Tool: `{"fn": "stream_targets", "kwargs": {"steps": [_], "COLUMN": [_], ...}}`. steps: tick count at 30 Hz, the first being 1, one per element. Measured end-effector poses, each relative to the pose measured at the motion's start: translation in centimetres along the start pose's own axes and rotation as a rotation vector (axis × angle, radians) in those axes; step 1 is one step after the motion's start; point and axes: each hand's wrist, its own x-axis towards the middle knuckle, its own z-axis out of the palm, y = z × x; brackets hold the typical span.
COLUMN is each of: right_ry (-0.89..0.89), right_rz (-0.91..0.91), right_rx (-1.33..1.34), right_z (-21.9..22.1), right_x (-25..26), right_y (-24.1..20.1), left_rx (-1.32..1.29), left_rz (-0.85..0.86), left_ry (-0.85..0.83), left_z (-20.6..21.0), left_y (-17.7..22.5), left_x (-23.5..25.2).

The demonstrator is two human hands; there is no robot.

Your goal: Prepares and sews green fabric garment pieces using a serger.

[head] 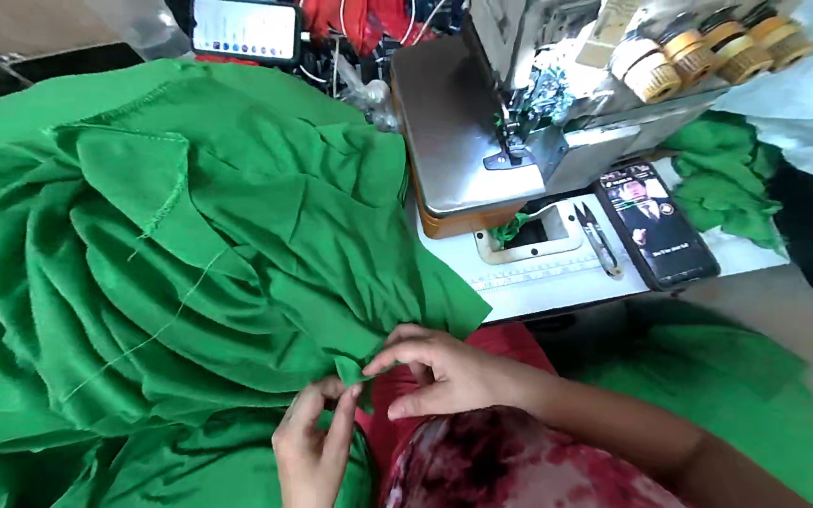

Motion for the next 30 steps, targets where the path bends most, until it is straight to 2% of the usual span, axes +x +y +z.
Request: {"fn": "stream_targets", "kwargs": {"steps": [3,6,9,11,16,19,22,25,27,30], "right_ry": [-0.043,-0.137,-0.127,-0.069,0.123,0.190,0.245,0.310,0.369,0.423], "right_rz": [-0.013,0.022,0.014,-0.023,-0.143,-0.169,-0.154,-0.135,-0.111,-0.102], "right_rx": [0.217,0.445,0.455,0.395,0.244,0.282,0.344,0.404,0.428,0.442], "right_z": [-0.2,-0.8,-1.2,-1.7,-2.3,-2.5,-2.9,-3.0,-3.1,-3.4], "right_x": [-0.7,-1.6,-2.6,-3.1,-3.8,-3.9,-4.2,-4.5,-4.6,-4.5], "right_y": [-1.0,-1.5,-1.2,-1.0,-0.5,-0.6,-1.0,-1.2,-1.3,-1.4], "left_rx": [-0.280,-0.307,-0.228,-0.109,0.251,0.436,0.541,0.723,0.816,0.817], "left_rz": [-0.007,0.021,0.105,0.201,0.478,0.601,0.574,0.464,0.416,0.436], "left_ry": [-0.176,-0.381,-0.500,-0.478,-0.261,-0.321,-0.397,-0.321,-0.285,-0.301], "left_z": [-0.9,-1.6,-1.8,-2.0,-3.0,-1.2,2.0,4.7,5.6,5.6], "left_y": [3.5,5.5,6.0,5.9,6.7,7.3,7.9,8.5,8.4,8.2], "left_x": [1.3,2.5,3.8,5.4,13.1,17.5,19.6,20.2,20.4,20.5]}}
